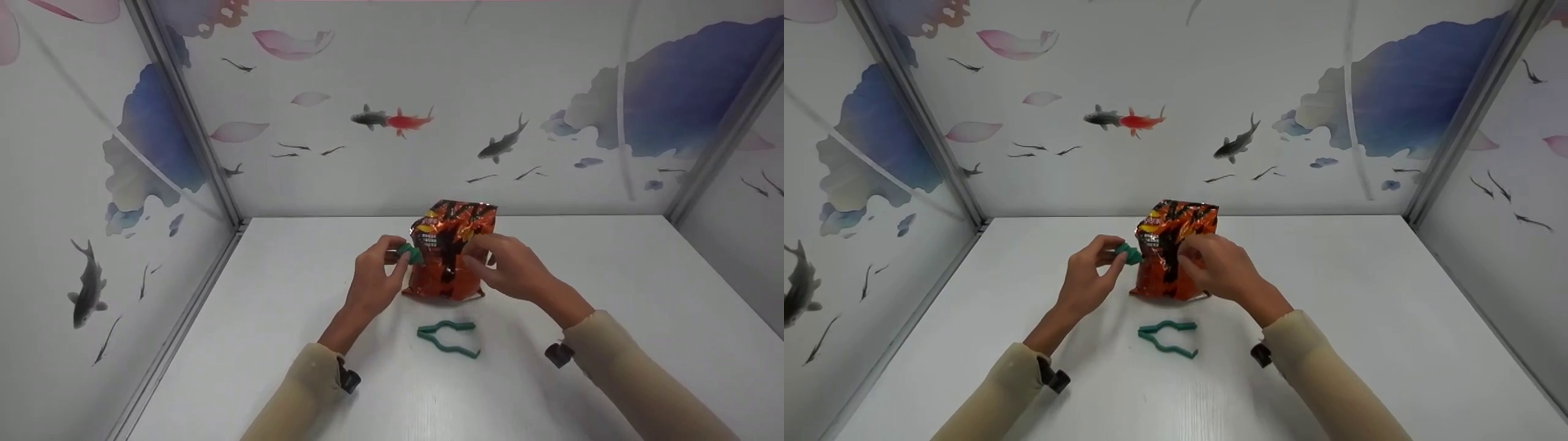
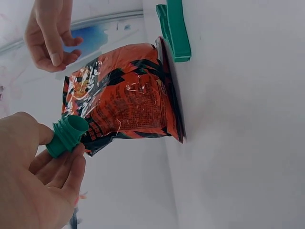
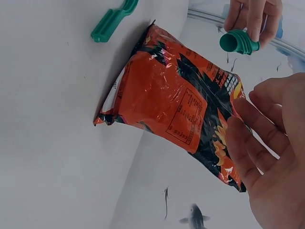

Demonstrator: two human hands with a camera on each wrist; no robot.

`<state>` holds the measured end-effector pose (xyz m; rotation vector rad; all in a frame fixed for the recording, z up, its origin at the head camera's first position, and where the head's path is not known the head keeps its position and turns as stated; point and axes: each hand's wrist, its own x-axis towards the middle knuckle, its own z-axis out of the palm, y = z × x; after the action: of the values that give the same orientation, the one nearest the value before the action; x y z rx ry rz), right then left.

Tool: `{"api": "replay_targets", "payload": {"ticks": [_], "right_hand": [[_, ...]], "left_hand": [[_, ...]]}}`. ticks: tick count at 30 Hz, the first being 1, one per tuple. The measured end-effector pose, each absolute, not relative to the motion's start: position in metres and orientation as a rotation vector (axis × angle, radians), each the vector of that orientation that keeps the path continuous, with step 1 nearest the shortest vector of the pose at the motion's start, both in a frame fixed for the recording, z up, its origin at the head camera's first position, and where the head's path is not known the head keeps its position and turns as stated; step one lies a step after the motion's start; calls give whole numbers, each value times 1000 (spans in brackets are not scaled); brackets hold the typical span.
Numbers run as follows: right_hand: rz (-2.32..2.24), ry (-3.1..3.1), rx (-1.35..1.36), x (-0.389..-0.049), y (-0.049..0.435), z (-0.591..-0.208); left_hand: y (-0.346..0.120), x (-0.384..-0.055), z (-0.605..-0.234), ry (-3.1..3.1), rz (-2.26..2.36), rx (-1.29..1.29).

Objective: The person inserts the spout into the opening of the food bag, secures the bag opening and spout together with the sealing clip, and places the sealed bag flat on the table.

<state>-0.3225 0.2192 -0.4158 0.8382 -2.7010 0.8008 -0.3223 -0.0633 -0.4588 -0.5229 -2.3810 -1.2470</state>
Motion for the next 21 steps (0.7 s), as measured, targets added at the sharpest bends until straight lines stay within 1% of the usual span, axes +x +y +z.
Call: {"api": "replay_targets", "payload": {"ticks": [12,21], "right_hand": [[810,-2621,810,-342,222,-408],[835,-2476,780,-352,215,-400]], "left_hand": [[-60,-345,-449,-2314,-1268,-495],[-56,-357,-444,-2280,-1290,-443]]}}
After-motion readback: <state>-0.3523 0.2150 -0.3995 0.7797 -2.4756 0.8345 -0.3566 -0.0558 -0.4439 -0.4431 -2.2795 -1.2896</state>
